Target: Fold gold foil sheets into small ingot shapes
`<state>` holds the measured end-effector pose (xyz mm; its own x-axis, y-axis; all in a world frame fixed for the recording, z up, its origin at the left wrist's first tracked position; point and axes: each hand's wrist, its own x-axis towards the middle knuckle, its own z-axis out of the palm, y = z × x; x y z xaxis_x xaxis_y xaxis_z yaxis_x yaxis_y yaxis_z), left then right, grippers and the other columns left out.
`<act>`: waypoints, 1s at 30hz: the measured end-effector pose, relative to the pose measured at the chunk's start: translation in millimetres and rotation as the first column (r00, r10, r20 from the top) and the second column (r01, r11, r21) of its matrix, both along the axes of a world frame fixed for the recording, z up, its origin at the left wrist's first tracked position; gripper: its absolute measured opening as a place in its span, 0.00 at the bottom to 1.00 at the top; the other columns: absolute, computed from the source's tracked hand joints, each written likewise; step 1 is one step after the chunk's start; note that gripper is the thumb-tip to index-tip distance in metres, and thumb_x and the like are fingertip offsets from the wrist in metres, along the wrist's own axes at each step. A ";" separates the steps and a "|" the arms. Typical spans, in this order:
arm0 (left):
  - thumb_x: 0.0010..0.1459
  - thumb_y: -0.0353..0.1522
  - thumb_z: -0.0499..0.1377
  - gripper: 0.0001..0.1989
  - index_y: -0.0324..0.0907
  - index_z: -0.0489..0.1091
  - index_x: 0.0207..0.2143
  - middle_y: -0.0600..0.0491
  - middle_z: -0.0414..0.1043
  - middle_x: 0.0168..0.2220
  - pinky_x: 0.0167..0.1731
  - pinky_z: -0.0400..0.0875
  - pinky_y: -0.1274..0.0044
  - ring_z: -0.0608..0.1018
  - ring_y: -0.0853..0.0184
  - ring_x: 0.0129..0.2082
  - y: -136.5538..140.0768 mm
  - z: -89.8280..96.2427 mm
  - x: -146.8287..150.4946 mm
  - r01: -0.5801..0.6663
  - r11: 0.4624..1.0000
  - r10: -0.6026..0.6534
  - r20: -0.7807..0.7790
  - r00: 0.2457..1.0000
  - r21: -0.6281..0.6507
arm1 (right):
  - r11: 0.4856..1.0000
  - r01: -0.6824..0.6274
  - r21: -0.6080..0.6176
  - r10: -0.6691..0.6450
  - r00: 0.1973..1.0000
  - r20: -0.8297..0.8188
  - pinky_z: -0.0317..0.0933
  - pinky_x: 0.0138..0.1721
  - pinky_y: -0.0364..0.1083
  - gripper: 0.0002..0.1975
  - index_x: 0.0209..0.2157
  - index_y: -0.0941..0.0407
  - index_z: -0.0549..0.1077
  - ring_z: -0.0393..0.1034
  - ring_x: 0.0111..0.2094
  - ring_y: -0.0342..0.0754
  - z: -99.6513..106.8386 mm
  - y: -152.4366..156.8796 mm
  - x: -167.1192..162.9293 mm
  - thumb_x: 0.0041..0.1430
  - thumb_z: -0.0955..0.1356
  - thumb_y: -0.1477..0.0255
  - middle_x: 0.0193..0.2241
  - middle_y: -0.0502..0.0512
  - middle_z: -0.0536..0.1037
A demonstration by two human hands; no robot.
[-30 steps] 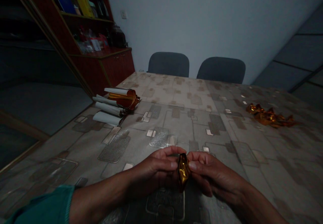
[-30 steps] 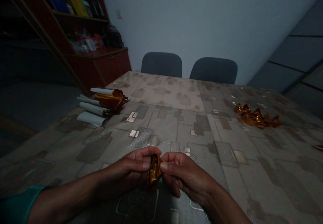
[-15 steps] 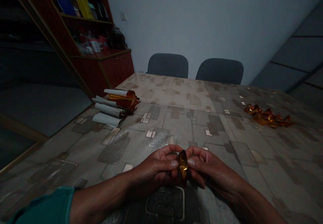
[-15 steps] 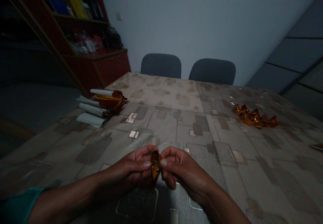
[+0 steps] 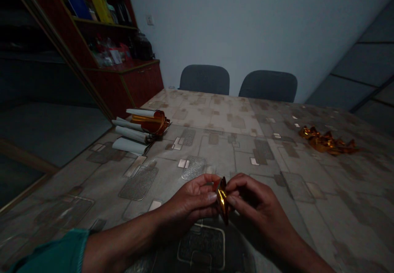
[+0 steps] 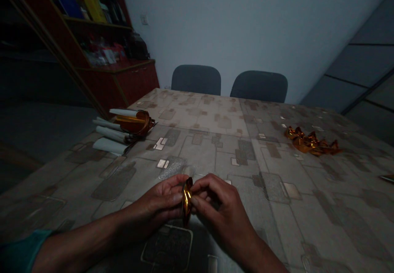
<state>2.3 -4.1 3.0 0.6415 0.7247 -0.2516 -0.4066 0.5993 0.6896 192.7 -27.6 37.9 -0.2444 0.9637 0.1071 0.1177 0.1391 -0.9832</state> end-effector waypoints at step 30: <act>0.58 0.27 0.64 0.21 0.43 0.68 0.53 0.53 0.71 0.38 0.30 0.66 0.81 0.74 0.74 0.31 -1.5 5.6 -3.1 0.181 0.974 -0.157 0.173 0.972 -0.136 | 0.936 -0.184 -0.301 0.044 0.907 -0.419 0.59 0.34 0.42 0.16 0.41 0.52 0.74 0.66 0.31 0.41 -23.5 7.5 0.8 0.52 0.78 0.67 0.28 0.46 0.72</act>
